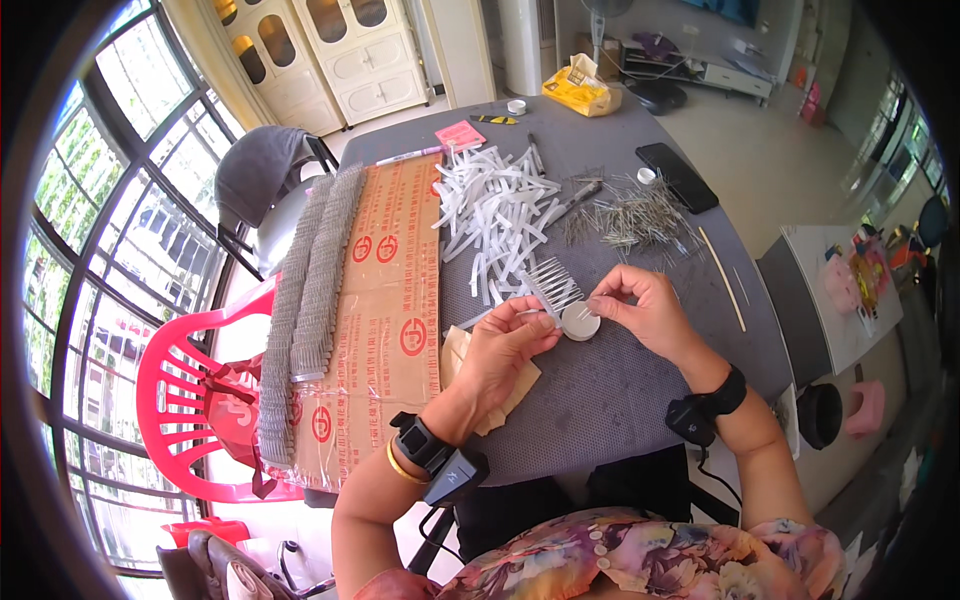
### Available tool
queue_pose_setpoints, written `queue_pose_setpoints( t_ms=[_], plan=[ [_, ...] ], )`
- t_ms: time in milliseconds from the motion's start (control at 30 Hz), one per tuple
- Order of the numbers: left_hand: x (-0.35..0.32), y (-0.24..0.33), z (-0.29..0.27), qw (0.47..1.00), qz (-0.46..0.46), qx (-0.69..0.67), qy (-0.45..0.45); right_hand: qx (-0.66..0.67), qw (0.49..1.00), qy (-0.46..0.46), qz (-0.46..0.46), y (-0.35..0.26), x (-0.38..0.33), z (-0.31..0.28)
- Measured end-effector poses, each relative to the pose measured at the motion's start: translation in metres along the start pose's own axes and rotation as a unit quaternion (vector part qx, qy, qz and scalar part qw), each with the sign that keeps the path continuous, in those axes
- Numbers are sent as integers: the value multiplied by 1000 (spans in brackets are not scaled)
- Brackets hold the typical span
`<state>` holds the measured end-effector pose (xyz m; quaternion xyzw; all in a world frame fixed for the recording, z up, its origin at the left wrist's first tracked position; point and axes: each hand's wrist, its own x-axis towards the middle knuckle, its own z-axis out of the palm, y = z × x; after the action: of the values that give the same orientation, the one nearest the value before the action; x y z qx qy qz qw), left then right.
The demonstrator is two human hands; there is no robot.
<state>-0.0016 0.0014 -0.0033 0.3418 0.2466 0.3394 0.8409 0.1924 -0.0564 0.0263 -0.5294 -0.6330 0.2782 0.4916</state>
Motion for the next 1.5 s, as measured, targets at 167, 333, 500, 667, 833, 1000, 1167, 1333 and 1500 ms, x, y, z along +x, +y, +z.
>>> queue_pose_setpoints(
  t_ms=[167, 333, 500, 667, 833, 1000, 1167, 1333, 1500],
  plan=[
    [-1, 0, 1, 1000, 7, 11, -2, 106, 993, -19, 39, -3, -3, 6],
    [-1, 0, 1, 1000, 4, 8, -11, 76, 997, -11, 14, -3, -4, 11],
    [-1, -2, 0, 1000, 18, 4, -11, 77, 997, -6, 4, 1, -3, 13],
    [-2, -4, 0, 999, 35, 4, 2, 90, 996, -17, 25, 2, -3, 12],
    [-2, -5, 1, 996, 61, 63, 7, 110, 994, -5, 17, -2, -4, 13],
    [-1, -5, 4, 999, 52, 16, 2, 89, 996, 24, -18, 2, -3, 15],
    [-3, -4, 5, 999, 53, 7, 10, 64, 997, 25, -26, 2, -4, 18],
    [-4, -6, 7, 995, 94, 20, 42, 100, 995, 13, 9, 4, -5, 19],
    [-7, -4, 11, 976, 156, 148, 32, 126, 992, 7, 29, 3, -7, 20]
  ],
)
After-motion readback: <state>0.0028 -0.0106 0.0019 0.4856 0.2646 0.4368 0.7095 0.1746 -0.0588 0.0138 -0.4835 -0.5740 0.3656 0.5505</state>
